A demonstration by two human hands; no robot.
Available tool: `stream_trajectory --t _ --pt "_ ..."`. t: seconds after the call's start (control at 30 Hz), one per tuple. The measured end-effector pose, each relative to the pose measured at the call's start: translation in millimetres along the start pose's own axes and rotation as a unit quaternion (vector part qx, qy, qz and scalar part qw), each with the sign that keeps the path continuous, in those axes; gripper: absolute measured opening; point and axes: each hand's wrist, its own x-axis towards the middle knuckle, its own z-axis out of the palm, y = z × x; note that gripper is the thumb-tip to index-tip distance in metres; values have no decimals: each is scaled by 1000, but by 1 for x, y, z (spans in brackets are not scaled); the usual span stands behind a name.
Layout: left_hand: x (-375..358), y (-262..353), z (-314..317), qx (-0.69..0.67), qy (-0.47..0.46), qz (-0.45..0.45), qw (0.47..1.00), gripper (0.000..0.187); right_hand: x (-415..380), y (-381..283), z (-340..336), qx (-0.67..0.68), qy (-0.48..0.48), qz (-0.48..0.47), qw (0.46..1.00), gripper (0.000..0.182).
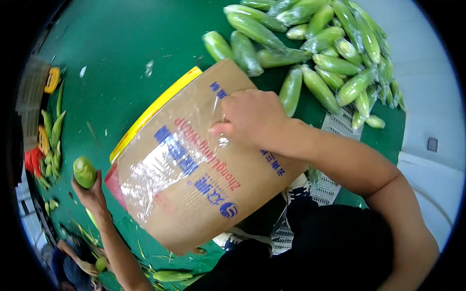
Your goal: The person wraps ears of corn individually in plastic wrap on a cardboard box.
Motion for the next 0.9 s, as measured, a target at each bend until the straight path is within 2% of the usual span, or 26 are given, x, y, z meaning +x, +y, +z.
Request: stream_trajectory --t 0.03,0.07,0.13,0.2,0.23,0.27,0.3,0.4,0.43,0.47,0.5,0.53,0.63,0.67,0.73,0.8,0.87,0.9 --pt "2 50 -13 -2 13 76 997 71 -1 -1 0 23 4 -25 999 35" --pt "-1 102 -18 -98 -41 58 993 75 -2 -2 -1 45 11 -51 998 34" --pt "-3 192 -20 14 -120 215 969 74 -2 -2 1 44 15 -86 995 28" --pt "-23 233 10 51 -188 187 963 72 -6 4 4 56 22 -119 991 24" --pt "-29 245 19 84 -202 181 959 73 -12 12 5 94 42 -124 987 16" --pt "-33 252 25 115 -223 178 952 73 -16 20 11 278 57 -92 954 16" --pt "-34 255 27 103 -237 152 954 70 -17 21 11 454 66 -55 887 16" --pt "-37 258 29 121 -246 185 944 71 -22 12 4 612 28 -40 789 11" --pt "-36 262 30 131 -243 192 942 72 -19 0 -5 566 -19 -42 823 11" --pt "-37 265 31 141 -242 200 939 73 -9 -15 4 452 33 -117 884 13" --pt "-40 266 33 152 -243 205 936 73 1 -30 13 327 103 -176 923 19" --pt "-41 263 36 132 -244 204 939 74 12 -46 28 108 260 -290 915 28" --pt "-34 261 35 107 -259 192 941 72 19 -54 28 47 197 -259 944 37" --pt "-31 263 32 116 -258 185 941 71 22 -50 23 205 245 -264 910 40" --pt "-34 268 32 121 -264 168 942 69 17 -31 8 491 312 -248 775 46" --pt "-35 266 31 104 -252 174 946 67 2 9 12 469 296 -132 822 53" --pt "-37 264 33 101 -238 185 948 67 -9 23 13 362 256 -108 890 62" --pt "-37 264 33 101 -243 183 947 66 -16 20 13 266 221 -145 927 67"
